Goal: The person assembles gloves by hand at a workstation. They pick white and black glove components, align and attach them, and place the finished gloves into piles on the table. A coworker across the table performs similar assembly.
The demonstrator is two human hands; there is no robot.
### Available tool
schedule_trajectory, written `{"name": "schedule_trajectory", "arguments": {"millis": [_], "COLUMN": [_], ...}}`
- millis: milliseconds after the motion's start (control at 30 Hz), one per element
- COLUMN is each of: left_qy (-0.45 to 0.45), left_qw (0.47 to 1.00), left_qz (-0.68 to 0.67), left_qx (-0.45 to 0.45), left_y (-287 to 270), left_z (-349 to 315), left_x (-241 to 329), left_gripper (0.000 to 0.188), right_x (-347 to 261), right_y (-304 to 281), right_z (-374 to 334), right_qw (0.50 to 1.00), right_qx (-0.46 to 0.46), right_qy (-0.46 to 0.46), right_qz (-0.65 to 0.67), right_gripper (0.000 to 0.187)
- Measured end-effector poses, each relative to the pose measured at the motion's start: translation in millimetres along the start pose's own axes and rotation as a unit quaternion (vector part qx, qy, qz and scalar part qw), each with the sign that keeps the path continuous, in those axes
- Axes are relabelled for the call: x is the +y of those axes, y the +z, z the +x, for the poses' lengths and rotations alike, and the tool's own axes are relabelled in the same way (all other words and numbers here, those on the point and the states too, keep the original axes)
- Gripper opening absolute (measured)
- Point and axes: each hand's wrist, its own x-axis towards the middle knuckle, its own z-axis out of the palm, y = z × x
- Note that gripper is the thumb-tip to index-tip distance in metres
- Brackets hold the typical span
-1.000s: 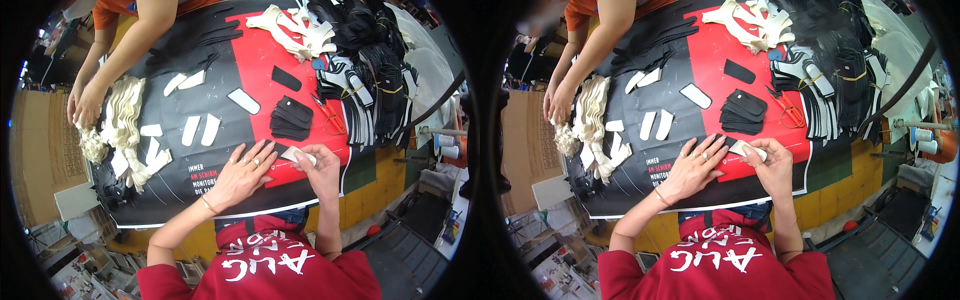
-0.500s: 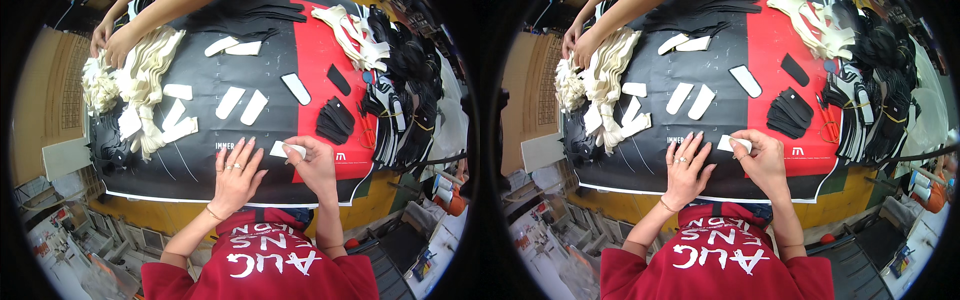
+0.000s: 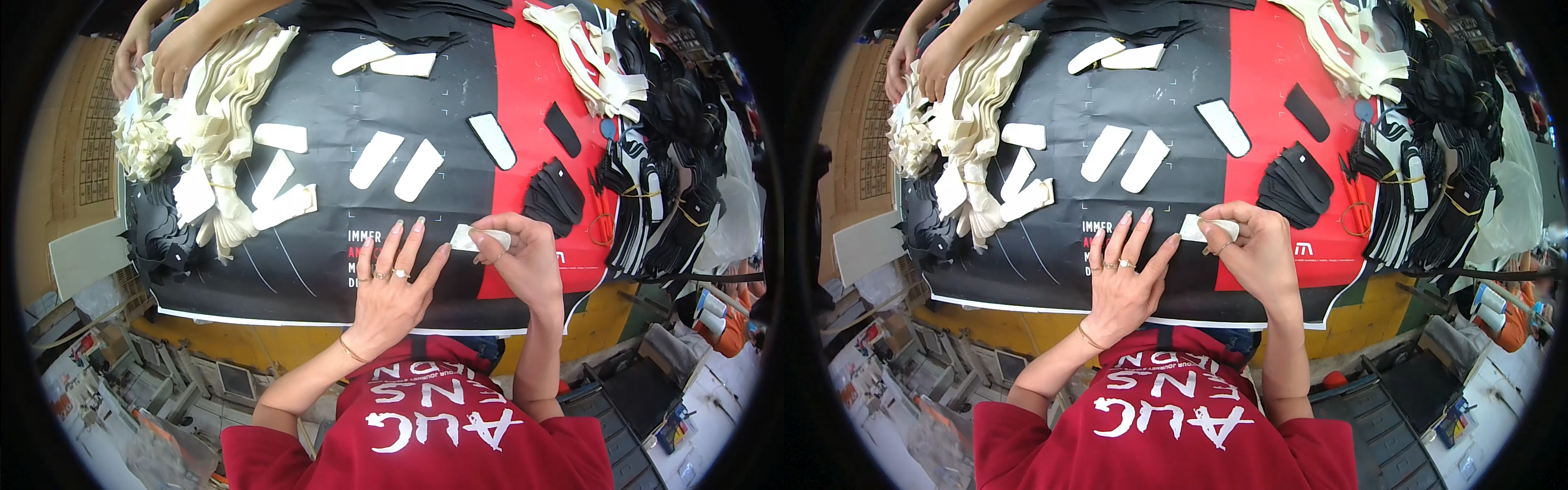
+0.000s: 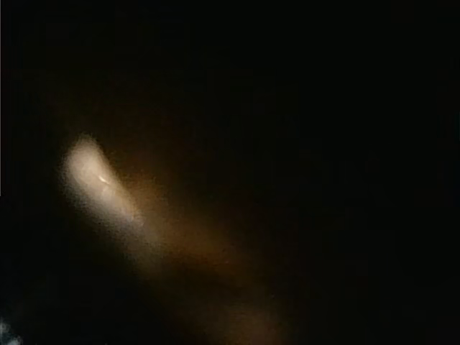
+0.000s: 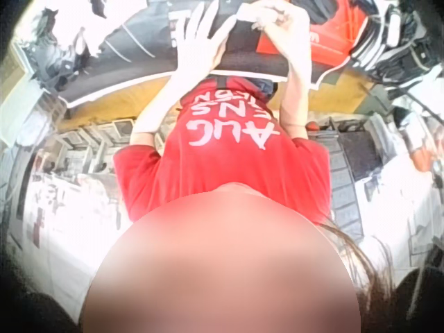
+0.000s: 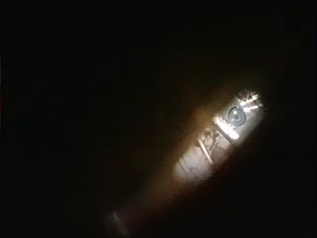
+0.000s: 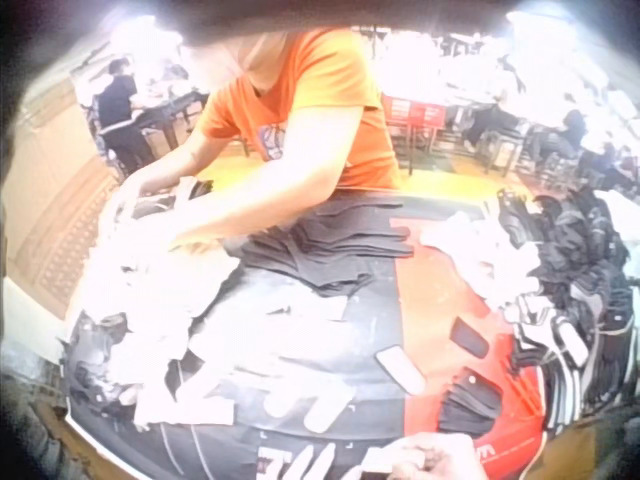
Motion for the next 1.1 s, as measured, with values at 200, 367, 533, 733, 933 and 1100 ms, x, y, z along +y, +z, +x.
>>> {"name": "schedule_trajectory", "arguments": {"millis": [200,367,533,733,933,1100], "left_qy": [0.004,0.004,0.005,0.008,-0.011,-0.009], "left_qw": [1.000,1.000,1.000,1.000,0.999,0.996], "left_qz": [0.004,0.010,0.010,0.007,-0.034,-0.067], "left_qx": [0.017,0.014,0.013,0.017,0.001,-0.050], "left_y": [3.5,5.0,4.9,4.6,-6.3,-14.3], "left_z": [-0.5,-1.4,-1.7,-1.5,5.0,18.7], "left_x": [-1.5,-1.4,-1.8,-1.9,1.7,9.6], "left_gripper": [0.054,0.053,0.053,0.053,0.055,0.061], "right_x": [-0.1,4.1,7.2,3.4,2.3,1.1], "right_y": [-0.5,0.7,1.9,4.2,6.3,8.3], "right_z": [1.4,1.3,2.5,0.1,-0.4,-0.8], "right_qw": [1.000,1.000,0.999,0.999,0.999,0.998], "right_qx": [-0.001,0.012,0.020,0.023,0.041,0.051], "right_qy": [0.002,-0.003,-0.010,-0.004,-0.010,-0.020], "right_qz": [0.025,0.024,0.034,0.024,-0.031,-0.029], "right_gripper": [0.011,0.012,0.012,0.010,0.011,0.010]}}
